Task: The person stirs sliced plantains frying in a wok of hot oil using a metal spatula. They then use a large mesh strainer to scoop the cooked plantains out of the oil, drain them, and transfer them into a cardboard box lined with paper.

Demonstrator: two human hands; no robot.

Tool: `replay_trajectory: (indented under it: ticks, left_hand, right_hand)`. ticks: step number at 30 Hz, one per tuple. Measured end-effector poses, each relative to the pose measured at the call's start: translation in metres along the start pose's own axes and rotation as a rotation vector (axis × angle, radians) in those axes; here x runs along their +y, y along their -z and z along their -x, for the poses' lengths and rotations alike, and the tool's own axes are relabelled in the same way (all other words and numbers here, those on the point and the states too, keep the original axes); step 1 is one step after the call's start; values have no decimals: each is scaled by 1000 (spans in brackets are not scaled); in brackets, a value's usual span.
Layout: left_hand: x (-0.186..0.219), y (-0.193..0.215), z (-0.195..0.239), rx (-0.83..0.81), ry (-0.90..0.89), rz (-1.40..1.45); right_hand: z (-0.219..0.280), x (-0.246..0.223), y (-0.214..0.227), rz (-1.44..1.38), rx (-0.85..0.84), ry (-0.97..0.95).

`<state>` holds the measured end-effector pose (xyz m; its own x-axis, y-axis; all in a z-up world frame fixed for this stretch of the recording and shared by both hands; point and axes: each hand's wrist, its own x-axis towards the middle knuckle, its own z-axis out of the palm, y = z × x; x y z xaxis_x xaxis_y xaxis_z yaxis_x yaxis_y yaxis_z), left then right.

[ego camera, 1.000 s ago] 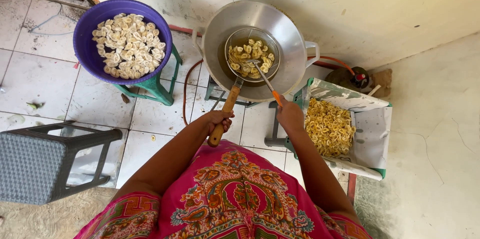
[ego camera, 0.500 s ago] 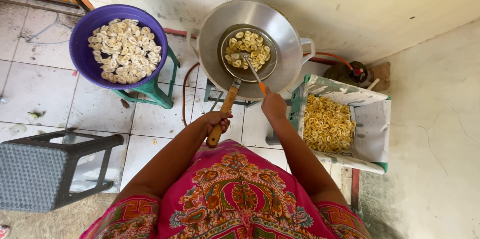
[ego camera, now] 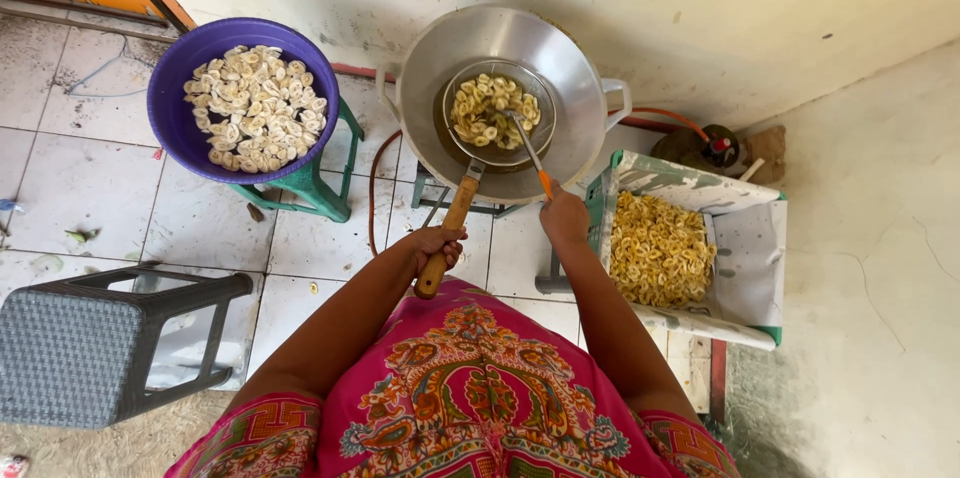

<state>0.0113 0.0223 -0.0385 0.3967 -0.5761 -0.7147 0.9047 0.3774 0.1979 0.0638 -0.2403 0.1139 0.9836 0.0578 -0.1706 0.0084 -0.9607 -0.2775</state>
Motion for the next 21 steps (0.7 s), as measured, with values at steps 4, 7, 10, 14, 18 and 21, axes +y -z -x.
replay_trajectory:
  ticks: [4, 7, 10, 14, 18, 21]
  left_hand:
    - [-5, 5, -7, 21, -14, -28]
    - [1, 5, -3, 13, 2, 2]
    - [-4, 4, -2, 5, -6, -2]
    - [-4, 4, -3, 12, -51, -11]
    - [2, -1, 11, 36, -54, -7]
    - [-2, 3, 6, 44, -70, -9]
  right_hand:
    - [1, -10, -1, -14, -9, 17]
    - [10, -18, 15, 205, -60, 82]
    - [9, -12, 17, 259, -76, 41]
    - [-6, -14, 5, 134, -35, 62]
    - [3, -13, 22, 81, -44, 95]
    - [2, -13, 39, 52, 1, 75]
